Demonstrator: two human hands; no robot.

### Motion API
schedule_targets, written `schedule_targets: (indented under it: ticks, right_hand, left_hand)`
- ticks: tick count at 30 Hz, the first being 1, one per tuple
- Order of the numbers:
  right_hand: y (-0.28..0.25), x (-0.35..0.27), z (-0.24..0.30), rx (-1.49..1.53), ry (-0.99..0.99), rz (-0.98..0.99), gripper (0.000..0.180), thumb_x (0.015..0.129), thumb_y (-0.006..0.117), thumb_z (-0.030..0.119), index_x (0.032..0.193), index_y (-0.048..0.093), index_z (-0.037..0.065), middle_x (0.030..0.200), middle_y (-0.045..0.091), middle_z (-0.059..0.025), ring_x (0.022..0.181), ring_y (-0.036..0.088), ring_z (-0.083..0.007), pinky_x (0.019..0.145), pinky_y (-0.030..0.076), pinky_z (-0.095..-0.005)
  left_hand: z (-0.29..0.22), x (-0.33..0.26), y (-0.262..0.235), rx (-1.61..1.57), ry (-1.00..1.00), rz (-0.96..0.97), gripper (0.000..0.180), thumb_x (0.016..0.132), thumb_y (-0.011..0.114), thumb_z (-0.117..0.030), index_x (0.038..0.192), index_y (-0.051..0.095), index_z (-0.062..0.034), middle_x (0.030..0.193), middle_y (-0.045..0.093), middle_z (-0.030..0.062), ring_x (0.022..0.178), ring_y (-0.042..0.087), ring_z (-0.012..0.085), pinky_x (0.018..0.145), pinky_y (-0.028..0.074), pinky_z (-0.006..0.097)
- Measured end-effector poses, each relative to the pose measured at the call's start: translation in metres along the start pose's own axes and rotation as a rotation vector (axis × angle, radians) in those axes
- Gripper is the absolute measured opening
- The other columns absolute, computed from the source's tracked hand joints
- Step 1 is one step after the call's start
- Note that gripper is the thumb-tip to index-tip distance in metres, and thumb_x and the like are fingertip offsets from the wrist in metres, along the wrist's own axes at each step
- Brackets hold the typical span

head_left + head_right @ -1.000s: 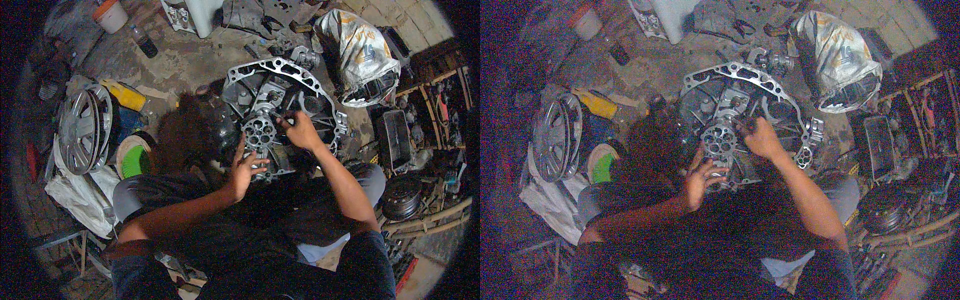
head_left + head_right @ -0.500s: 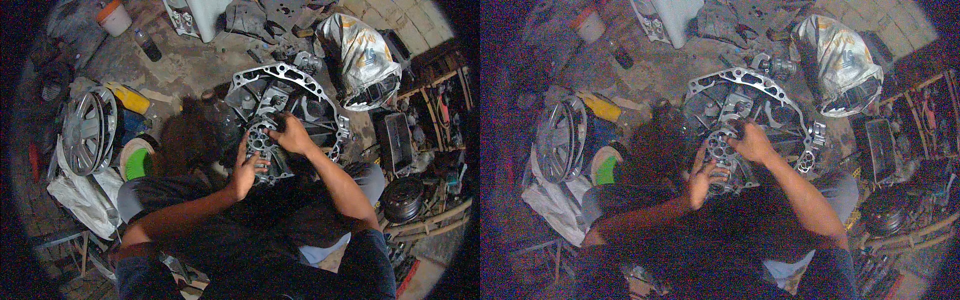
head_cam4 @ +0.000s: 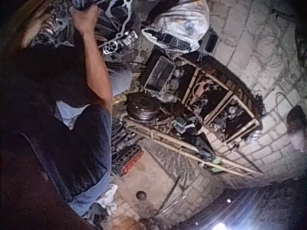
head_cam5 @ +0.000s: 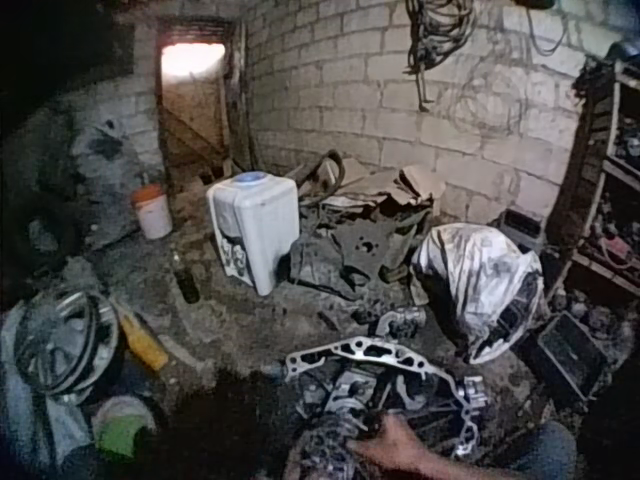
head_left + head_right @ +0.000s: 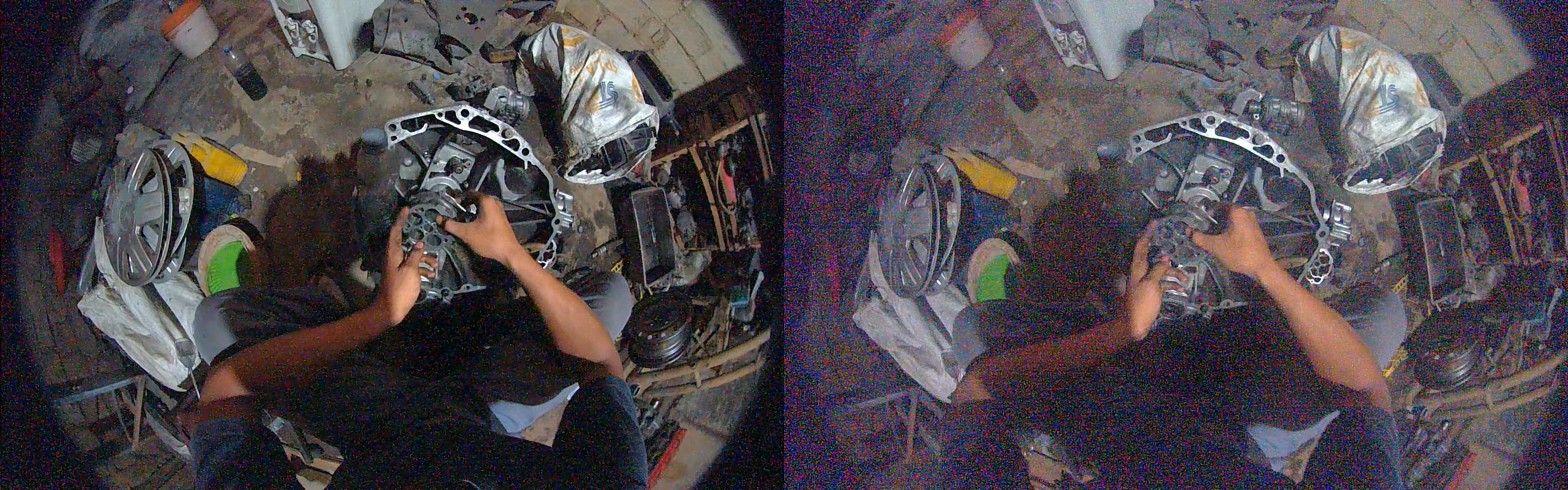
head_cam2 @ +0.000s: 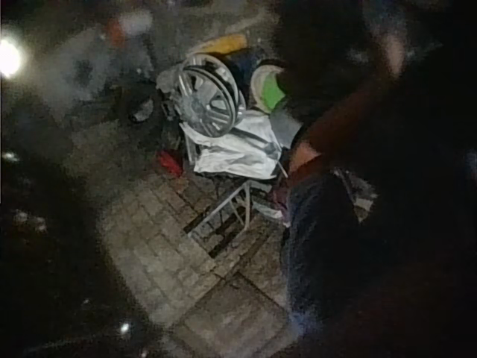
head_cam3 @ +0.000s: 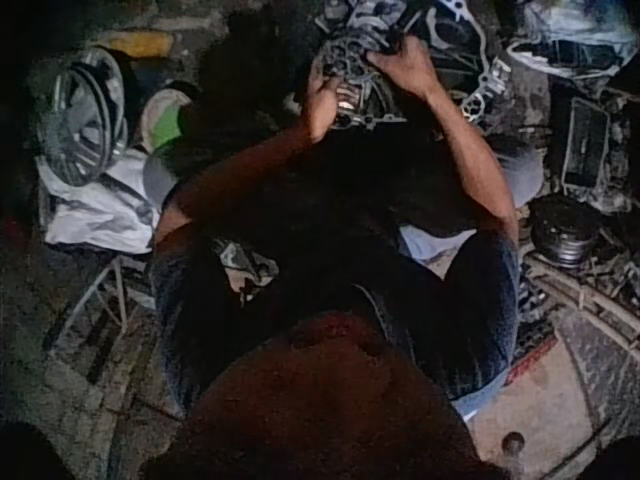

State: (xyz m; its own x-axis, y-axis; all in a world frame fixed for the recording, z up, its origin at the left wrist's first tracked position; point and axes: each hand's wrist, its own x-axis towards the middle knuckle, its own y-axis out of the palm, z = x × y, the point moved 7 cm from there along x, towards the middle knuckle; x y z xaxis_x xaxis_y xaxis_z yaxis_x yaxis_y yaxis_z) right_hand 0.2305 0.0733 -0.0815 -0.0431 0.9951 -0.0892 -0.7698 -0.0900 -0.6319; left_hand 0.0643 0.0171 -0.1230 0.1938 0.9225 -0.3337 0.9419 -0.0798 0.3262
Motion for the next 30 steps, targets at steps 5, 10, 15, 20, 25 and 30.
schedule_targets:
  ticks: [5,10,15,20,25,30]
  right_hand:
    - [-0.006,-0.01,-0.011,0.046,0.093,-0.027,0.054,0.073,0.083,0.034,0.103,0.065,-0.008,0.094,0.069,-0.0189,0.087,0.065,-0.0225,0.082,0.051,-0.0346]
    - [-0.006,-0.019,-0.006,0.233,0.029,-0.037,0.051,0.075,0.084,0.029,0.104,0.064,-0.008,0.094,0.069,-0.0146,0.085,0.063,-0.0201,0.082,0.051,-0.0335]
    - [0.008,-0.021,-0.046,0.1,0.196,0.01,0.06,0.075,0.083,0.035,0.117,0.062,-0.002,0.11,0.07,-0.0197,0.102,0.067,-0.0328,0.092,0.051,-0.0398]
    - [0.001,-0.02,-0.03,0.083,0.088,0.024,0.054,0.076,0.081,0.037,0.111,0.065,-0.001,0.106,0.07,-0.021,0.098,0.068,-0.0352,0.089,0.052,-0.0423]
    - [-0.002,-0.02,-0.032,0.035,0.111,-0.063,0.052,0.076,0.081,0.039,0.107,0.067,0.0,0.104,0.07,-0.0209,0.096,0.068,-0.0363,0.087,0.052,-0.0442]
    - [-0.001,-0.017,-0.063,-0.082,0.237,-0.119,0.044,0.08,0.081,0.032,0.104,0.069,-0.003,0.1,0.072,-0.019,0.094,0.069,-0.0267,0.086,0.051,-0.0374]
  left_hand:
    - [-0.013,-0.007,0.006,0.137,0.026,-0.025,0.058,0.099,0.043,0.003,0.152,0.031,-0.018,0.119,0.054,0.0099,0.067,0.057,0.0084,0.057,0.05,0.024]
    - [-0.016,-0.008,0.004,0.401,0.219,-0.083,0.058,0.095,0.05,0.002,0.149,0.034,-0.0106,0.136,0.046,0.0175,0.104,0.058,0.0237,0.086,0.05,0.033]
    - [-0.007,-0.001,0.002,0.607,0.234,-0.074,0.062,0.091,0.057,-0.001,0.148,0.034,-0.0044,0.144,0.041,0.0241,0.134,0.04,0.0382,0.111,0.033,0.042]
    - [-0.006,-0.004,0.004,0.718,0.306,-0.053,0.063,0.089,0.06,-0.003,0.147,0.034,-0.0029,0.143,0.043,0.0252,0.135,0.04,0.0401,0.112,0.032,0.043]
    - [-0.005,-0.002,0.008,0.725,0.236,-0.025,0.07,0.086,0.066,-0.008,0.147,0.032,-0.0025,0.143,0.039,0.0269,0.132,0.04,0.0449,0.111,0.033,0.046]
    - [-0.017,0.005,0.027,0.878,0.386,0.03,0.075,0.084,0.07,-0.012,0.147,0.03,-0.0028,0.144,0.035,0.0277,0.129,0.04,0.0491,0.108,0.037,0.048]
